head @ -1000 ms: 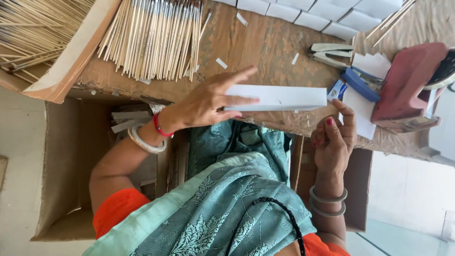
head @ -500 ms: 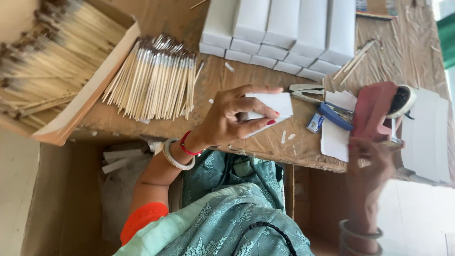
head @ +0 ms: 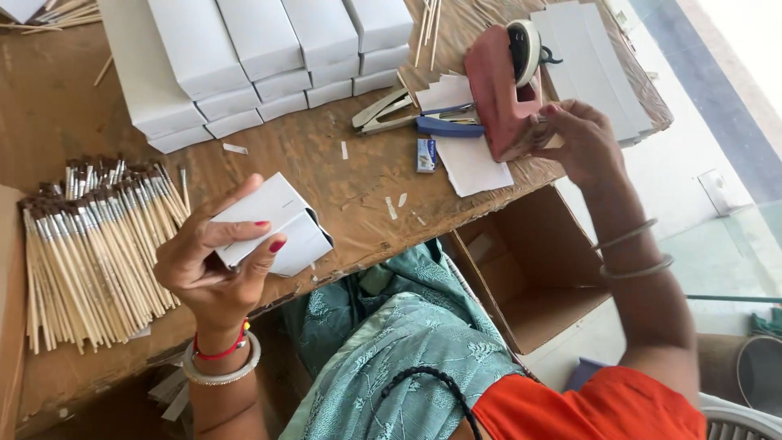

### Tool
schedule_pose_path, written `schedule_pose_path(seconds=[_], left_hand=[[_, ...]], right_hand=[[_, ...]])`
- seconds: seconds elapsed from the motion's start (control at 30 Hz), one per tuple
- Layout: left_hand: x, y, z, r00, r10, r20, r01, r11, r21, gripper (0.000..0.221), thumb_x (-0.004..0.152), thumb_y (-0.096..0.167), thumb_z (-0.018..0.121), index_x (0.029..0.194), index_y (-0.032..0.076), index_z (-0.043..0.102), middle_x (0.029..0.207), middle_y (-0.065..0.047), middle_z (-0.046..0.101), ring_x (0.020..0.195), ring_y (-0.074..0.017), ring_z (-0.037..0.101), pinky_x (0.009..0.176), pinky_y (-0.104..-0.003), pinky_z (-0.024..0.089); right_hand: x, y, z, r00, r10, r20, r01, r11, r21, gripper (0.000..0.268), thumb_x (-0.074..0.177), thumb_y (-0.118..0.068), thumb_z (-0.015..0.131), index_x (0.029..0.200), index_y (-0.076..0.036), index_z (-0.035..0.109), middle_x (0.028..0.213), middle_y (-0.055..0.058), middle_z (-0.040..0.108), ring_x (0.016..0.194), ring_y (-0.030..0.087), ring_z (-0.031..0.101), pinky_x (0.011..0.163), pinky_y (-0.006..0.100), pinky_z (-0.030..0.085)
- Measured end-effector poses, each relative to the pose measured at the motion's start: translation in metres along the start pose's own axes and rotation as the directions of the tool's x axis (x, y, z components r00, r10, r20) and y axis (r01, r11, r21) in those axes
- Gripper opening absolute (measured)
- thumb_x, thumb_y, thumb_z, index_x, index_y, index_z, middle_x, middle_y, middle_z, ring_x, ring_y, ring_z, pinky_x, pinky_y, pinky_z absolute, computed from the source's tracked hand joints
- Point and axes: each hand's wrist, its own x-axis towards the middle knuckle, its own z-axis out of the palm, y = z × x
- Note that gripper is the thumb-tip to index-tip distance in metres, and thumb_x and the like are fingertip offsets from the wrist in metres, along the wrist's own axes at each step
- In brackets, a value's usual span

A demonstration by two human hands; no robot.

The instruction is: The person assembles cardboard boxes by hand, places paintbrushes inside them, and wraps the filled boxes in bubble wrap.

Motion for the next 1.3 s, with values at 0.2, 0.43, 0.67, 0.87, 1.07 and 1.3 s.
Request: schedule_pose_path(seconds=[0.2, 0.43, 0.67, 0.87, 1.07, 1.3], left_hand=[[0.004, 0.005, 0.002, 1.0, 0.006, 0.019, -0.006, 0.999, 0.032, 0.024, 0.089, 0.016, 0.09, 0.102, 0.008, 0.071, 0.12, -0.018, 0.074, 0.099, -0.0197, 0.077, 0.077, -0.023, 0.062], [0.01, 0.025, -0.002, 0.977, -0.209, 0.04, 0.199, 0.963, 0.182, 0.024, 0.077, 0.007, 0.089, 0.097, 0.006, 0.075, 0.121, -0.02, 0.076, 0.058, -0.011, 0.062, 0.046, -0.02, 0.04], [-0.011, 0.013, 0.026, 0.981, 0.171, 0.092, -0.171, 0.985, -0.007, 0.021, 0.092, 0.004, 0.079, 0.111, 0.012, 0.073, 0.133, -0.016, 0.067, 0.071, -0.0096, 0.073, 0.053, -0.022, 0.056], [-0.022, 0.041, 0.02, 0.976, 0.133, 0.174, -0.121, 0.99, -0.076, 0.031, 0.09, 0.009, 0.082, 0.113, 0.013, 0.062, 0.141, -0.018, 0.063, 0.079, -0.0158, 0.078, 0.058, -0.023, 0.059], [-0.024, 0.05, 0.017, 0.937, 0.28, 0.211, -0.307, 0.946, 0.107, 0.04, 0.096, 0.016, 0.082, 0.132, 0.018, 0.064, 0.147, -0.005, 0.057, 0.12, -0.0225, 0.07, 0.089, -0.029, 0.066], [-0.004, 0.039, -0.008, 0.669, 0.484, 0.565, -0.735, 0.546, 0.403, 0.032, 0.102, 0.015, 0.075, 0.134, 0.018, 0.073, 0.149, -0.001, 0.06, 0.144, -0.0265, 0.05, 0.121, -0.044, 0.047]], right_hand=[[-0.014, 0.055, 0.014, 0.912, -0.3, -0.281, 0.294, 0.954, -0.062, 0.015, 0.097, -0.014, 0.077, 0.087, -0.004, 0.072, 0.126, 0.008, 0.062, 0.097, 0.016, 0.07, 0.079, 0.035, 0.064], [-0.027, 0.042, -0.012, 0.873, -0.456, -0.174, 0.298, 0.78, -0.55, 0.01, 0.096, -0.009, 0.084, 0.1, -0.001, 0.08, 0.12, 0.009, 0.068, 0.097, 0.017, 0.07, 0.084, 0.031, 0.062], [-0.12, 0.015, 0.125, 0.856, -0.345, 0.384, 0.228, 0.92, 0.319, 0.043, 0.117, -0.034, 0.053, 0.113, 0.006, 0.068, 0.082, 0.008, 0.053, 0.068, 0.014, 0.048, 0.062, 0.028, 0.038], [-0.134, -0.016, 0.192, 0.458, -0.122, 0.88, -0.465, 0.811, 0.355, 0.068, 0.116, -0.048, 0.046, 0.137, 0.017, 0.054, 0.075, 0.004, 0.052, 0.063, 0.015, 0.045, 0.059, 0.03, 0.035], [-0.136, -0.047, 0.197, 0.197, -0.062, 0.978, -0.769, 0.61, 0.194, 0.088, 0.109, -0.048, 0.05, 0.154, 0.023, 0.024, 0.088, 0.01, 0.056, 0.06, 0.008, 0.045, 0.054, 0.022, 0.041], [-0.097, -0.002, 0.208, 0.145, -0.162, 0.976, -0.85, 0.485, 0.207, 0.077, 0.111, -0.047, 0.053, 0.143, 0.021, 0.033, 0.104, 0.018, 0.059, 0.073, 0.014, 0.059, 0.059, 0.026, 0.056]])
